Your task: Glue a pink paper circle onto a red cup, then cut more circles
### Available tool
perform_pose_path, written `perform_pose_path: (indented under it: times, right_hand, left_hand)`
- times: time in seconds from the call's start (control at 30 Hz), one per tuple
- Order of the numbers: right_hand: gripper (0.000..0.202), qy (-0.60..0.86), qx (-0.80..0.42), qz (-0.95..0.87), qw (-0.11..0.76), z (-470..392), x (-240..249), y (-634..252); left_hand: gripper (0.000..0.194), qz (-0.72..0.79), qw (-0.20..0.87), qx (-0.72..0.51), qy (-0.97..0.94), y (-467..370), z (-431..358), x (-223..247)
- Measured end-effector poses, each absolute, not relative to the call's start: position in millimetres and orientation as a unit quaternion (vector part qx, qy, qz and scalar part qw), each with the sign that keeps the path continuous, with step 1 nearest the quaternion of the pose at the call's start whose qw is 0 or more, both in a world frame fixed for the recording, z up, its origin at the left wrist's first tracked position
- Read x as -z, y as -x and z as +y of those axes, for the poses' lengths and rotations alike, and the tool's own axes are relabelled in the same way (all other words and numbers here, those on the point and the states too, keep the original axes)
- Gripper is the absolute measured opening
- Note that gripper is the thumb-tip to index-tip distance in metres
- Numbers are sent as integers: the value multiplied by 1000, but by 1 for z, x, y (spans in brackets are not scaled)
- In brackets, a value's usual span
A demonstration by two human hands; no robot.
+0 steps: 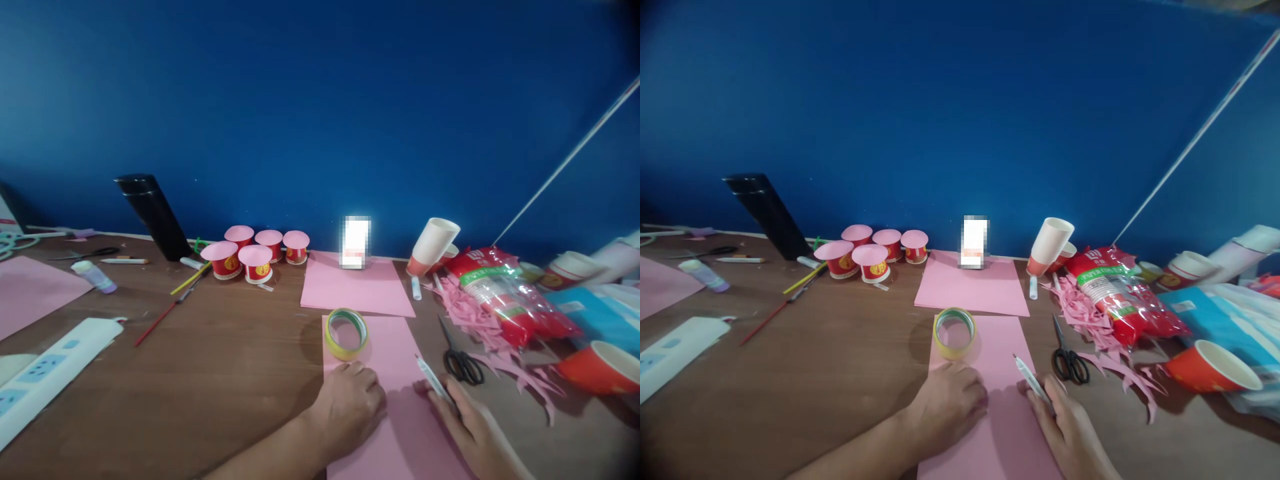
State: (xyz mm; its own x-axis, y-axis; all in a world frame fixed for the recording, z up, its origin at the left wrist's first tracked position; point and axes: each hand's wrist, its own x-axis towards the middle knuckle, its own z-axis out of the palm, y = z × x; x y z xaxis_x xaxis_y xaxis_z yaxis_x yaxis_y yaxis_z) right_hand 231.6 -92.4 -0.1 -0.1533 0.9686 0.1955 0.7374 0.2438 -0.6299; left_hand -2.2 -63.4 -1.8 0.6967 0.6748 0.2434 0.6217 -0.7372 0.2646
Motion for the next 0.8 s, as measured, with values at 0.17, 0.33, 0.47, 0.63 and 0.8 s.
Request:
perform_pose_path:
  times: [0.17,0.33,0.47,0.63,0.8]
  right_hand:
    - [18,595,-213,-721,285,-75,-17,-213]
    - [19,564,-215,-753,262,-51,-35,-176]
    - [21,533,-258,-766,250,-40,-45,-151]
    - [20,534,-279,-756,256,-38,-51,-139]
    - [23,539,-286,-745,270,-42,-48,-145]
  left_hand:
    - [19,346,89,-151,-922,3,-62,1]
    - [23,330,73,-162,-927,7,-64,-3]
    - [22,327,59,-183,-925,7,-64,-1]
    - [23,316,56,-195,-927,6,-61,6]
    - [21,322,65,-177,-928,7,-62,1]
